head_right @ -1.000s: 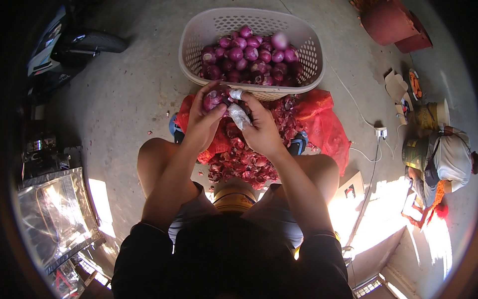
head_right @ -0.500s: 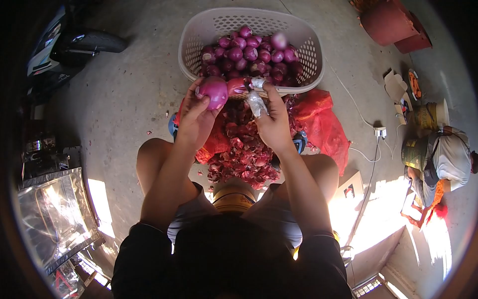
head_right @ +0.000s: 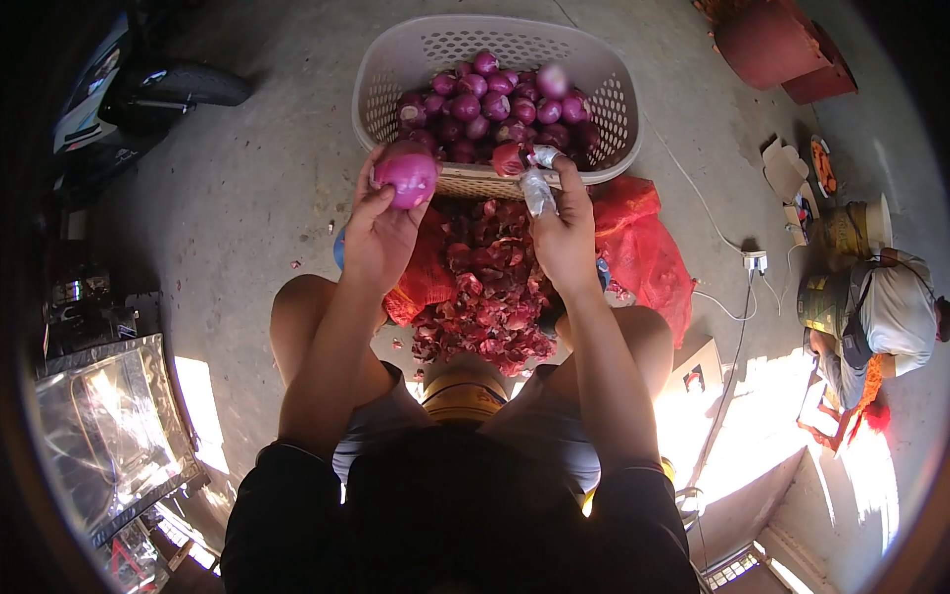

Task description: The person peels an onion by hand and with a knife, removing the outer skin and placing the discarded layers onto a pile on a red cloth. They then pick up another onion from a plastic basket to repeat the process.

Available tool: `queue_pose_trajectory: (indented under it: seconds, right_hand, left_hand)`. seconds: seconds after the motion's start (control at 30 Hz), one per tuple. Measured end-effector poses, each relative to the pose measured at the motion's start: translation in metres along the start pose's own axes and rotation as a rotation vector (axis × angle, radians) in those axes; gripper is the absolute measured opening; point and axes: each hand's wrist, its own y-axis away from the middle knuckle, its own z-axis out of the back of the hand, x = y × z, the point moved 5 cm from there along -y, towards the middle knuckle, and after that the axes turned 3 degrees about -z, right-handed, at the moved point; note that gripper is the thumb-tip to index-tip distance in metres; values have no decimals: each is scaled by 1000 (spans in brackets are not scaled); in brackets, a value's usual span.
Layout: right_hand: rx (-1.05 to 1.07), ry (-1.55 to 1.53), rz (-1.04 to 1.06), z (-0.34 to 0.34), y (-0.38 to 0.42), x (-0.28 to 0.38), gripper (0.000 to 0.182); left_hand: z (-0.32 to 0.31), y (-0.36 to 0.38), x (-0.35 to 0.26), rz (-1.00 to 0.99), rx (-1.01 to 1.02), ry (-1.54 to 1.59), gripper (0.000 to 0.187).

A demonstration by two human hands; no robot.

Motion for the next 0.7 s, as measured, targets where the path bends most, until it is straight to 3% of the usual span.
queue_pose_trajectory:
  seconds: [0.1, 0.2, 0.23, 0.37, 0.7]
  right_hand:
    - [17, 38, 6, 5, -5, -6, 36]
    - [65, 410, 229, -4, 2, 4, 47]
    - [164, 442, 118, -10, 7, 9, 58]
    - [299, 659, 306, -18, 19, 7, 64]
    - [358, 638, 386, -28, 20, 11, 52]
  left_hand:
    - [2, -1, -6, -9, 26, 14, 54]
    - [0, -1, -10, -167, 61, -370, 60]
    - [-3, 0, -10, -184, 75, -400, 61]
    - [-7, 4, -6, -159, 133, -449, 64]
    - [-15, 5, -1, -137, 237, -490, 62]
